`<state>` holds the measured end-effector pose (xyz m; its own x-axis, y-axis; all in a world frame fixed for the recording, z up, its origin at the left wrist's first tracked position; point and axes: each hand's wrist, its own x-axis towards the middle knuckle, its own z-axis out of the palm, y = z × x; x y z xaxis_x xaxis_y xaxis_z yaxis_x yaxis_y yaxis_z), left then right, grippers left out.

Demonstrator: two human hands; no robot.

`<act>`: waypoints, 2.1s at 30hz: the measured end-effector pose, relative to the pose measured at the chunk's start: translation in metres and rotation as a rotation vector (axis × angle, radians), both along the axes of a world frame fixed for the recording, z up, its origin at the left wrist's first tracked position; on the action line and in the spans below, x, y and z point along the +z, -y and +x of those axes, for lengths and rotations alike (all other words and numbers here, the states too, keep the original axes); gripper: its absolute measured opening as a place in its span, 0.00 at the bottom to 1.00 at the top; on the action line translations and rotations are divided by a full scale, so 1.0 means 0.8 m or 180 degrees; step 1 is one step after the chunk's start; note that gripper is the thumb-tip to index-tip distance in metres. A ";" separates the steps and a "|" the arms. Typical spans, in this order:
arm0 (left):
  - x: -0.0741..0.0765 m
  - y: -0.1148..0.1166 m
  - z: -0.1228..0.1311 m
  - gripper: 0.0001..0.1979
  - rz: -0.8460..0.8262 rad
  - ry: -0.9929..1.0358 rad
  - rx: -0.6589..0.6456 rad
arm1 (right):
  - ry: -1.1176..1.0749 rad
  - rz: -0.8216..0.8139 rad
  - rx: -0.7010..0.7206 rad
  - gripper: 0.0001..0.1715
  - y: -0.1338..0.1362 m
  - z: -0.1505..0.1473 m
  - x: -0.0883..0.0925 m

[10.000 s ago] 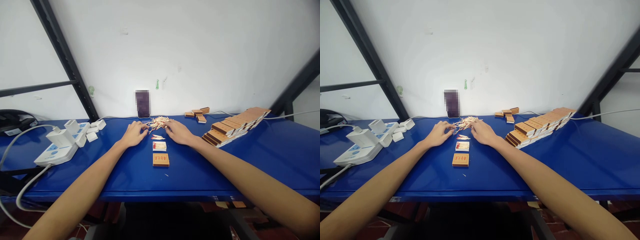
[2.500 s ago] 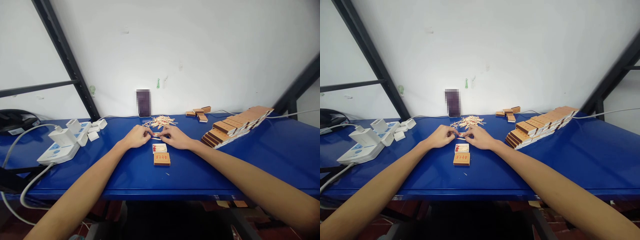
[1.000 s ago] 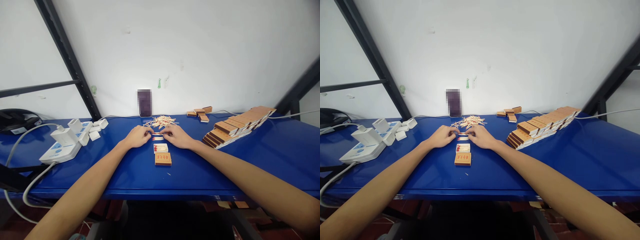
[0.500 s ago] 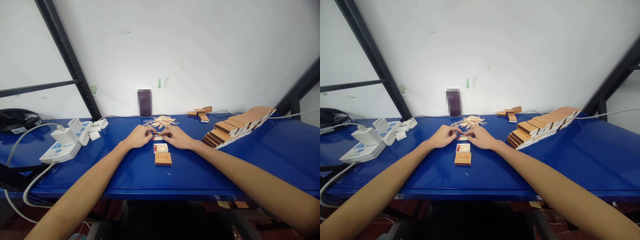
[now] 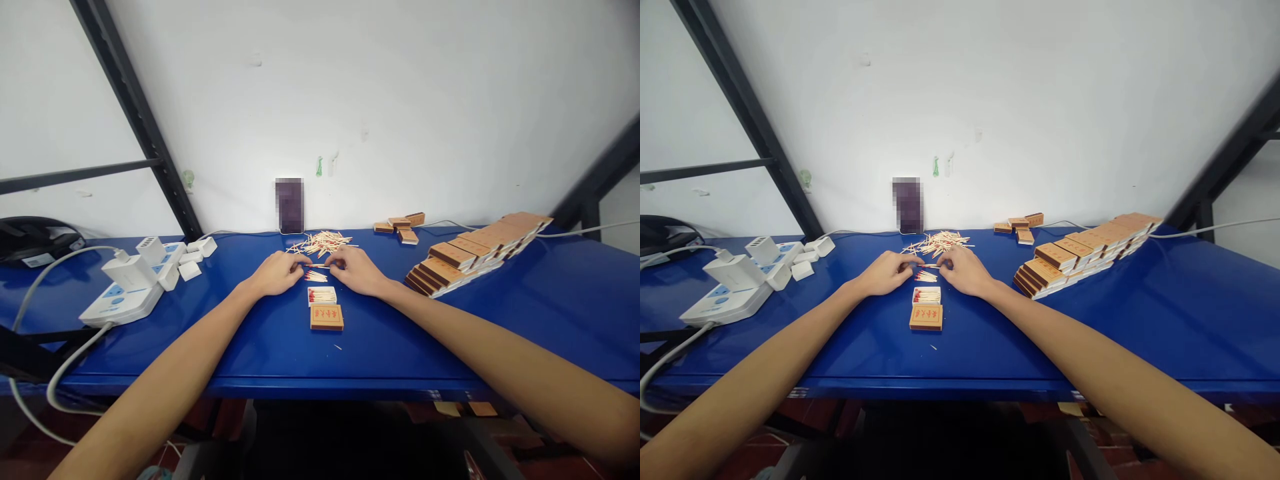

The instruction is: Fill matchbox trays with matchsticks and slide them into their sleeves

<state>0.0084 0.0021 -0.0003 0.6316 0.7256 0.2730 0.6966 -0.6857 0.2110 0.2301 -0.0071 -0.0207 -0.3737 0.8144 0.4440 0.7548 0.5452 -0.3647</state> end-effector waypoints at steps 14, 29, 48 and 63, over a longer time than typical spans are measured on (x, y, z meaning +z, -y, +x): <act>-0.001 -0.002 0.000 0.18 -0.0210 0.0073 -0.0083 | -0.0020 -0.0090 0.0203 0.06 0.002 -0.001 0.001; 0.004 0.006 0.003 0.14 -0.0471 0.0241 -0.0187 | -0.0090 -0.0629 0.0465 0.19 0.013 0.001 0.016; 0.005 0.004 0.008 0.14 0.0181 -0.0308 -0.0457 | 0.0096 -0.0568 0.0582 0.13 0.011 -0.011 0.021; 0.005 0.009 0.018 0.16 0.0292 -0.0903 -0.0318 | 0.1380 -0.0261 0.0113 0.14 0.021 -0.017 0.022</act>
